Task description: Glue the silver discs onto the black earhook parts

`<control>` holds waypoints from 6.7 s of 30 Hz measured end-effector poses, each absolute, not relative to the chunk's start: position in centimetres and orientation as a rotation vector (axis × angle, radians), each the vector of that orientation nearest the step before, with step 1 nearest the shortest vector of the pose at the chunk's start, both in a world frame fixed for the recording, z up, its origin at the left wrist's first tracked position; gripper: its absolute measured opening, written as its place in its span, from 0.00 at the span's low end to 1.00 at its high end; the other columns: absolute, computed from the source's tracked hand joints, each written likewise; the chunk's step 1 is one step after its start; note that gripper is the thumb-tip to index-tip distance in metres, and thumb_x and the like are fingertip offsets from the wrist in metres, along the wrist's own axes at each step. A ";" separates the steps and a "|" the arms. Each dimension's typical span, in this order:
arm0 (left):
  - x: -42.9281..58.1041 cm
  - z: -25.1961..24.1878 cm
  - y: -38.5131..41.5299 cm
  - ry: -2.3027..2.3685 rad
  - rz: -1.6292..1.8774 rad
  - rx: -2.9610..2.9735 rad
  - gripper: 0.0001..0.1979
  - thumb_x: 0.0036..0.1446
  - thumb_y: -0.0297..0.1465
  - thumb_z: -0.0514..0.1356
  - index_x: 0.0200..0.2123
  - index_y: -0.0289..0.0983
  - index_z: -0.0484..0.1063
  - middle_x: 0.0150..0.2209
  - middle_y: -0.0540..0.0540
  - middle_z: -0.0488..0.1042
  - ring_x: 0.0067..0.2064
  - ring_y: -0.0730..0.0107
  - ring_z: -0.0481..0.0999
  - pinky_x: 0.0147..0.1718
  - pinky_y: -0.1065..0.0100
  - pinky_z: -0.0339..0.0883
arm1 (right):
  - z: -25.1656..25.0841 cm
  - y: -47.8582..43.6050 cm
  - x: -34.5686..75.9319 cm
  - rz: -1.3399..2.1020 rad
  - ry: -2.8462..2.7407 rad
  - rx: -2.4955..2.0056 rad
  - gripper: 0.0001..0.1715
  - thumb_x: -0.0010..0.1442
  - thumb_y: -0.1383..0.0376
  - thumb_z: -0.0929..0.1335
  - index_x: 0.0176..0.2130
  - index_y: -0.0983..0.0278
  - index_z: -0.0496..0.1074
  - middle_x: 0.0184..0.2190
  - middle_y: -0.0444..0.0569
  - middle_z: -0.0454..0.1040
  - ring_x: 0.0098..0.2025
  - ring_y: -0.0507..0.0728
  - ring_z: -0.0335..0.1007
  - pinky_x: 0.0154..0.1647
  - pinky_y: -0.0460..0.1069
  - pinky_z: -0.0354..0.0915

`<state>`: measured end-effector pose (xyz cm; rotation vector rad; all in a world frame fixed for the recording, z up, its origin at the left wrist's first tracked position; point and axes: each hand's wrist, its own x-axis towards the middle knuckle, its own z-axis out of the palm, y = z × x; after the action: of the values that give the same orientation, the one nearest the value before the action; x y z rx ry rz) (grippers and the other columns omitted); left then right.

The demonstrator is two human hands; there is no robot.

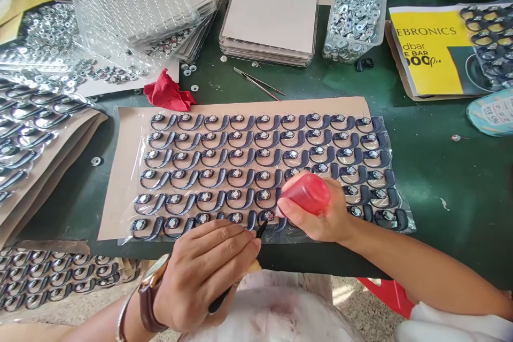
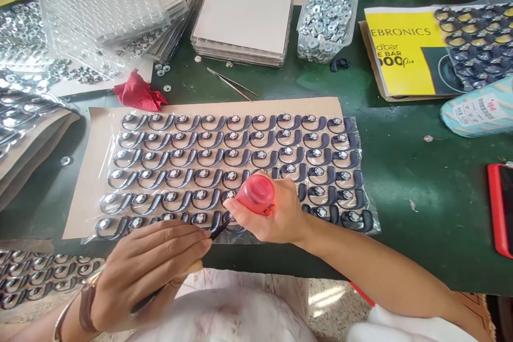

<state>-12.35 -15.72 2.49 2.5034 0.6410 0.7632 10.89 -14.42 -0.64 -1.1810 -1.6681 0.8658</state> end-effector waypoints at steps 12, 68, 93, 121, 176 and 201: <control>-12.2 2.5 -13.9 0.830 0.801 2.190 0.10 0.56 0.18 0.58 0.40 0.32 0.73 0.35 0.46 0.79 0.36 0.71 0.79 0.35 0.69 0.73 | -1.2 -14.8 10.4 0.819 -1.706 -1.035 0.07 0.55 0.62 0.73 0.31 0.61 0.72 0.26 0.44 0.77 0.27 0.53 0.76 0.27 0.45 0.72; -12.2 2.8 -13.5 0.656 0.734 2.663 0.14 0.66 0.24 0.50 0.42 0.26 0.76 0.41 0.40 0.80 0.45 0.62 0.80 0.43 0.62 0.76 | -0.9 -10.9 10.8 0.972 -1.549 -1.171 0.08 0.55 0.61 0.73 0.33 0.63 0.73 0.24 0.46 0.77 0.23 0.53 0.73 0.24 0.47 0.71; -12.0 2.9 -12.7 0.752 0.786 2.433 0.10 0.58 0.20 0.57 0.42 0.28 0.75 0.38 0.42 0.80 0.39 0.65 0.79 0.38 0.63 0.73 | -0.8 -10.9 11.0 0.894 -1.675 -1.217 0.11 0.58 0.62 0.71 0.27 0.65 0.72 0.21 0.46 0.75 0.21 0.52 0.71 0.24 0.47 0.68; -12.3 2.7 -10.8 0.824 0.763 2.229 0.10 0.57 0.20 0.58 0.42 0.33 0.73 0.36 0.48 0.79 0.32 0.72 0.76 0.31 0.67 0.65 | 1.3 -10.6 12.0 1.442 -1.440 -1.186 0.13 0.59 0.55 0.72 0.32 0.62 0.73 0.27 0.45 0.77 0.26 0.52 0.74 0.27 0.45 0.70; -11.5 2.8 -10.3 0.716 0.761 2.594 0.11 0.57 0.20 0.56 0.42 0.27 0.75 0.39 0.39 0.80 0.31 0.68 0.77 0.28 0.65 0.70 | -1.0 -7.7 10.9 0.960 -1.599 -1.186 0.09 0.56 0.60 0.73 0.29 0.62 0.73 0.23 0.43 0.76 0.24 0.52 0.73 0.25 0.46 0.70; -11.7 3.1 -7.6 0.879 0.721 2.201 0.10 0.55 0.19 0.59 0.41 0.34 0.73 0.35 0.48 0.79 0.34 0.72 0.77 0.33 0.69 0.68 | -1.1 -7.9 11.4 0.831 -1.670 -1.125 0.07 0.58 0.62 0.71 0.31 0.63 0.71 0.21 0.45 0.75 0.23 0.53 0.73 0.24 0.47 0.70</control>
<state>-11.65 -7.60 3.09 2.2011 0.8788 0.7213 11.40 -7.92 -1.10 -1.1247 -1.6703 0.8305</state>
